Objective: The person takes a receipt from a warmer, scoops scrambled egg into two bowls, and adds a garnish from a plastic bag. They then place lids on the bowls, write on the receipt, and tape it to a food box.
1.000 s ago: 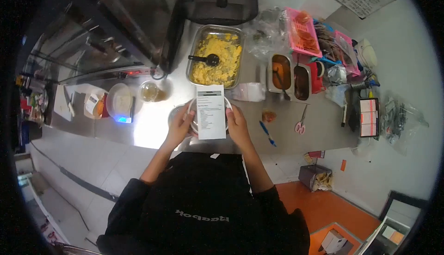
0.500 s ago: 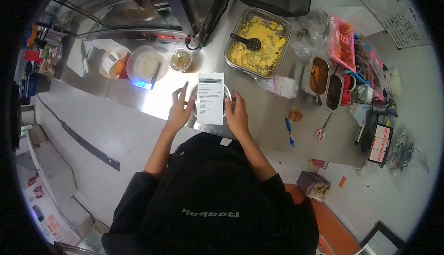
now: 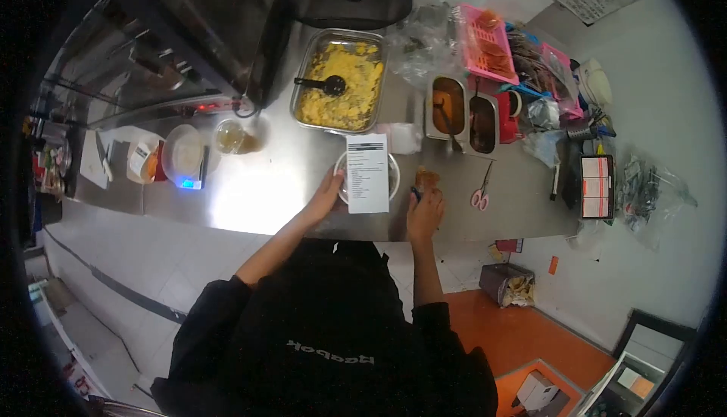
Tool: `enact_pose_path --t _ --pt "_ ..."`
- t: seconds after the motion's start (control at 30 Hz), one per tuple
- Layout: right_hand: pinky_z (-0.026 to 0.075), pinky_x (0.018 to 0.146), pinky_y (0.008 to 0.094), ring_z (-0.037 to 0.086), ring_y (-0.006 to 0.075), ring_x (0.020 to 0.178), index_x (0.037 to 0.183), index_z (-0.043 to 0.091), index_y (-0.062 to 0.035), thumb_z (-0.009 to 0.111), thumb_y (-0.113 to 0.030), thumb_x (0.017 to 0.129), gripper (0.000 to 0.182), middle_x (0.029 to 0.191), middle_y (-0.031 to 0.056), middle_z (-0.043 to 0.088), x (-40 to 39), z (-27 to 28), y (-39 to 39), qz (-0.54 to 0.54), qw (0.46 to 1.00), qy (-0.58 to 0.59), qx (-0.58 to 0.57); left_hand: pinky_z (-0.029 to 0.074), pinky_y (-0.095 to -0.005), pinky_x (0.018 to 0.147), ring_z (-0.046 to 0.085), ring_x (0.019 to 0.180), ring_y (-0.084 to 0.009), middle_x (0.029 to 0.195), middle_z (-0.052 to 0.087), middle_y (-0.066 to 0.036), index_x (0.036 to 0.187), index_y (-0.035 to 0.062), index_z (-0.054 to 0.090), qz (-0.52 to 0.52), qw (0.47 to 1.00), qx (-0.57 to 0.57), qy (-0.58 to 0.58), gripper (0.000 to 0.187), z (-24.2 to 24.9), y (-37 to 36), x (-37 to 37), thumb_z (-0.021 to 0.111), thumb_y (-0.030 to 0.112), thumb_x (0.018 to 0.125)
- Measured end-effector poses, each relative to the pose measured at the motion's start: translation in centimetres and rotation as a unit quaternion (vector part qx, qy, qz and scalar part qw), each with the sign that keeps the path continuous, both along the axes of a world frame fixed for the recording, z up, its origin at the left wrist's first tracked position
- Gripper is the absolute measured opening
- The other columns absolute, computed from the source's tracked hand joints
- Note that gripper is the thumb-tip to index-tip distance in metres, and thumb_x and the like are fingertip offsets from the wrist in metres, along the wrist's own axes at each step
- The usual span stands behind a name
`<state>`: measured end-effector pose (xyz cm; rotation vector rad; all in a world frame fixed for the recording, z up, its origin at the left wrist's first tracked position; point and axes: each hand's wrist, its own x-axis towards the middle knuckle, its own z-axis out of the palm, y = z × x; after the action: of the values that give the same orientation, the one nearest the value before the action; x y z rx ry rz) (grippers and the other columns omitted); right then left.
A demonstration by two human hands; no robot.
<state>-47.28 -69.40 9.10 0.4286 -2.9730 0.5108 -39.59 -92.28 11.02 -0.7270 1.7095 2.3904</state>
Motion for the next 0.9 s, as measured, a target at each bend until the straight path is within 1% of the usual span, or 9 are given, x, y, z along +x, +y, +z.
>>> enact_pose_path --t 0.03,0.13,0.23,0.33,0.47,0.53,0.57,0.73,0.9 --pt "0.043 0.083 0.0435 0.055 0.0363 0.093 0.114 0.051 -0.0021 0.054 -0.027 0.089 0.035 0.106 0.0186 0.054 0.1 -0.5 1.5 -0.010 0.991 0.059 0.117 0.055 -0.0385 0.073 0.050 0.111 -0.0325 0.131 0.037 -0.022 0.138 0.0017 0.025 0.001 0.999 0.031 -0.026 0.064 0.9 1.2 -0.9 0.038 0.046 0.094" --pt "0.040 0.079 0.0433 0.052 0.0344 0.089 0.099 0.052 -0.0007 0.054 -0.022 0.086 0.025 0.096 0.0170 0.053 0.6 -3.9 5.1 -0.012 0.990 0.037 0.137 0.056 -0.0338 0.061 0.057 0.100 -0.0259 0.117 0.048 -0.018 0.135 0.0011 0.023 -0.043 0.996 -0.069 -0.049 0.063 0.0 4.4 -4.0 0.036 0.048 0.095" --pt "0.039 0.075 0.0441 0.051 0.0357 0.086 0.094 0.052 0.0002 0.052 -0.019 0.088 0.020 0.090 0.0182 0.052 1.8 -4.5 7.0 -0.078 0.995 -0.056 -0.022 0.056 -0.0330 0.057 0.059 0.095 -0.0260 0.118 0.047 -0.020 0.137 0.0023 0.022 -0.012 0.997 -0.078 0.009 0.067 -1.2 7.9 -6.6 0.038 0.050 0.093" --pt "0.039 0.072 0.0461 0.051 0.0373 0.083 0.093 0.053 0.0008 0.050 -0.018 0.088 0.019 0.090 0.0189 0.052 4.6 -3.6 7.1 -0.070 0.997 -0.027 -0.038 0.055 -0.0320 0.053 0.059 0.096 -0.0278 0.118 0.046 -0.022 0.139 0.0006 0.019 -0.033 0.996 -0.081 -0.001 0.072 -3.0 9.9 -8.2 0.039 0.052 0.092" --pt "0.041 0.075 0.0457 0.053 0.0372 0.085 0.095 0.054 0.0007 0.051 -0.019 0.088 0.021 0.093 0.0188 0.053 7.2 -2.9 4.8 0.078 0.988 -0.123 -0.054 0.044 -0.0357 0.077 0.049 0.108 -0.0333 0.124 0.041 -0.026 0.139 -0.0017 0.022 -0.073 0.976 -0.200 -0.042 0.078 -2.8 9.5 -7.8 0.040 0.056 0.090" --pt "0.042 0.077 0.0453 0.053 0.0374 0.086 0.097 0.054 0.0005 0.052 -0.018 0.088 0.021 0.093 0.0187 0.053 7.3 -2.8 2.6 0.167 0.975 -0.129 -0.068 0.023 -0.0447 0.106 0.030 0.127 -0.0440 0.132 0.033 -0.033 0.138 -0.0030 0.023 -0.041 0.973 -0.225 -0.042 0.084 -0.7 8.2 -5.6 0.040 0.062 0.087" --pt "0.042 0.077 0.0451 0.053 0.0378 0.086 0.098 0.054 0.0004 0.052 -0.018 0.087 0.021 0.093 0.0186 0.054 7.0 -2.9 0.9 0.196 0.971 -0.113 -0.077 0.034 -0.0428 0.101 0.039 0.123 -0.0379 0.129 0.040 -0.031 0.136 -0.0040 0.028 -0.014 0.975 -0.221 -0.015 0.077 0.8 7.0 -4.2 0.044 0.056 0.089" --pt "0.043 0.079 0.0428 0.050 0.0337 0.100 0.106 0.053 -0.0018 0.056 -0.017 0.085 0.026 0.103 0.0171 0.052 2.2 -1.3 -6.1 0.200 0.977 -0.076 0.009 0.048 -0.0301 0.080 0.058 0.098 -0.0208 0.115 0.056 -0.017 0.126 -0.0038 0.043 0.122 0.986 -0.113 -0.025 0.056 1.1 -1.0 4.9 0.051 0.040 0.092" --pt "0.039 0.083 0.0437 0.048 0.0352 0.098 0.108 0.051 -0.0015 0.055 -0.013 0.084 0.027 0.104 0.0171 0.050 2.1 2.7 -11.4 0.276 0.959 -0.018 -0.058 0.050 -0.0257 0.070 0.061 0.082 -0.0139 0.103 0.062 -0.009 0.115 0.0018 0.053 0.363 0.919 -0.121 -0.101 0.042 -1.7 -7.9 17.9 0.053 0.037 0.092"
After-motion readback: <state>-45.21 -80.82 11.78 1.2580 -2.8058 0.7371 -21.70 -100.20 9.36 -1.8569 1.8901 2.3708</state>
